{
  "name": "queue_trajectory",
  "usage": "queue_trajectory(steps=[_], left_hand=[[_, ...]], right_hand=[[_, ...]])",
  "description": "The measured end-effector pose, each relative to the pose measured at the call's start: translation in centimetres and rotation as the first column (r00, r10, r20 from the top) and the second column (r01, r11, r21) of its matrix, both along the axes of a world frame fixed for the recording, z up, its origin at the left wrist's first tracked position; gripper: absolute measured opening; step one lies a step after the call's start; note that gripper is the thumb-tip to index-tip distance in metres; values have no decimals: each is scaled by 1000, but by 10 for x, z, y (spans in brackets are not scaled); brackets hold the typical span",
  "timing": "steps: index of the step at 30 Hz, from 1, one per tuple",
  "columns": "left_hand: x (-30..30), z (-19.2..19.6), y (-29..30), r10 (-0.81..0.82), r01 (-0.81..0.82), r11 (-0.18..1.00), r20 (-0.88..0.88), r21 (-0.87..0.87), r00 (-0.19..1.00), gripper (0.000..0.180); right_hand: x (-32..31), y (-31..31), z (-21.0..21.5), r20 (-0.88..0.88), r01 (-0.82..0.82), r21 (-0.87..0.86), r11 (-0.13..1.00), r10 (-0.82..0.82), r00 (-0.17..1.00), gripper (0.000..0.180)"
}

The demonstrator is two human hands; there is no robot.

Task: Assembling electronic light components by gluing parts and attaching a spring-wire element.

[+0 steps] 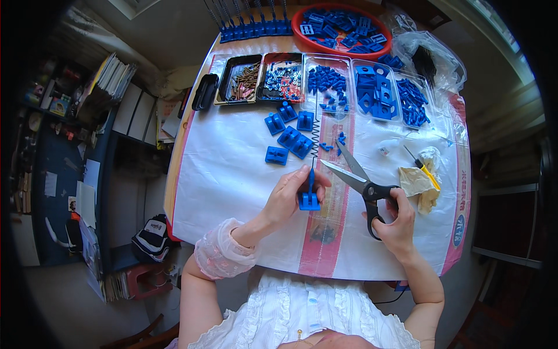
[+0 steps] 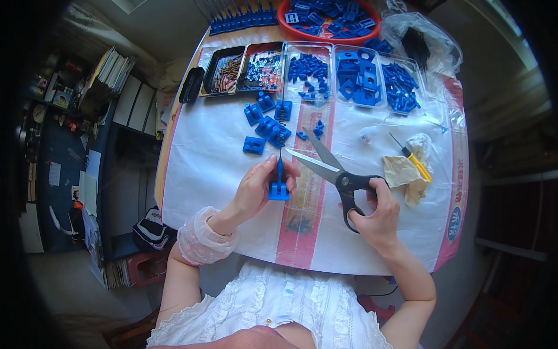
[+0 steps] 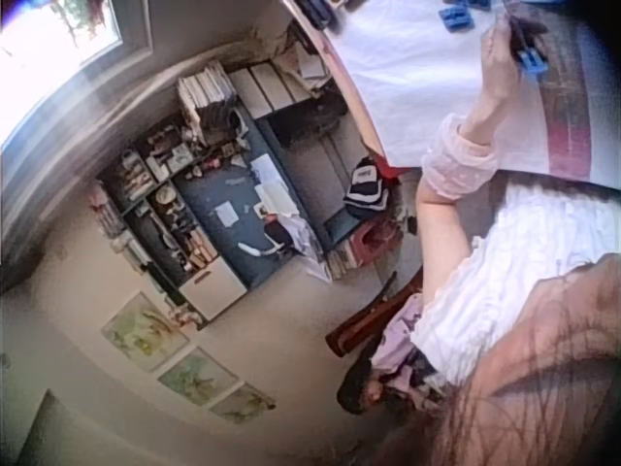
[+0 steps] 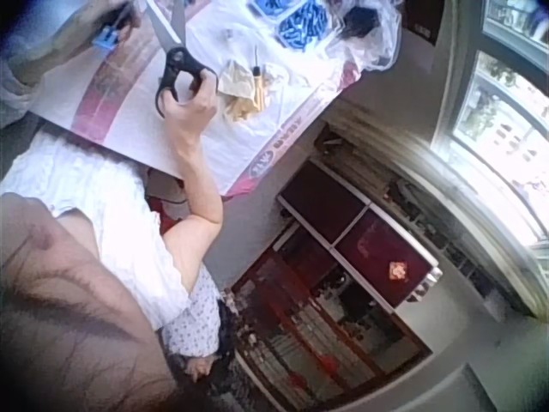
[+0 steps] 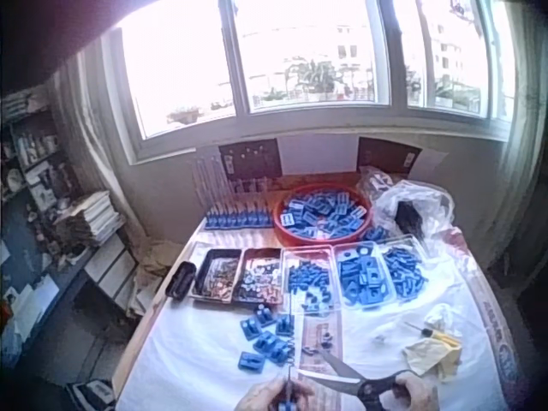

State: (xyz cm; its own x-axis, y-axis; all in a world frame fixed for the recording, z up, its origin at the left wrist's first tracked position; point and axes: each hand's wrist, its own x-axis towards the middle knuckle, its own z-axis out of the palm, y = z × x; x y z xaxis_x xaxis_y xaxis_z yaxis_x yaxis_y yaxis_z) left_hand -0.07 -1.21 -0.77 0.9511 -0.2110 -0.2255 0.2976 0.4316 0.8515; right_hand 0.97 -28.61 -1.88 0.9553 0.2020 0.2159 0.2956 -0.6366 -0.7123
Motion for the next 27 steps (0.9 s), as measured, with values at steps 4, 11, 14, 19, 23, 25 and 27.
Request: queue_trajectory(steps=[4, 11, 14, 19, 23, 25, 27], left_hand=[[-2, -4, 4, -49, 38, 993, 101, 110, 994, 37], [-3, -2, 4, -59, 8, 980, 250, 197, 967, 19], [-6, 16, 11, 79, -86, 996, 242, 20, 967, 21], [-9, 43, 47, 134, -213, 958, 352, 195, 926, 24], [4, 42, 108, 188, -390, 788, 416, 477, 890, 19], [16, 20, 153, 242, -480, 606, 428, 635, 871, 15], [24, 8, 194, 254, -507, 372, 441, 777, 861, 13]], right_hand=[[0, 0, 5, -32, 2, 3, 1000, -2, 999, 48], [1, -2, 1, -19, 38, 55, 998, -37, 999, 48], [2, -2, 2, -15, 28, 63, 998, -28, 1000, 47], [0, -2, 1, -3, 17, 69, 997, -17, 1000, 44], [-2, -3, 1, 2, 20, 70, 997, -20, 1000, 46], [-2, -2, 0, 15, 18, 83, 996, -19, 1000, 46], [-2, -2, -1, 20, 16, 92, 996, -18, 1000, 45]])
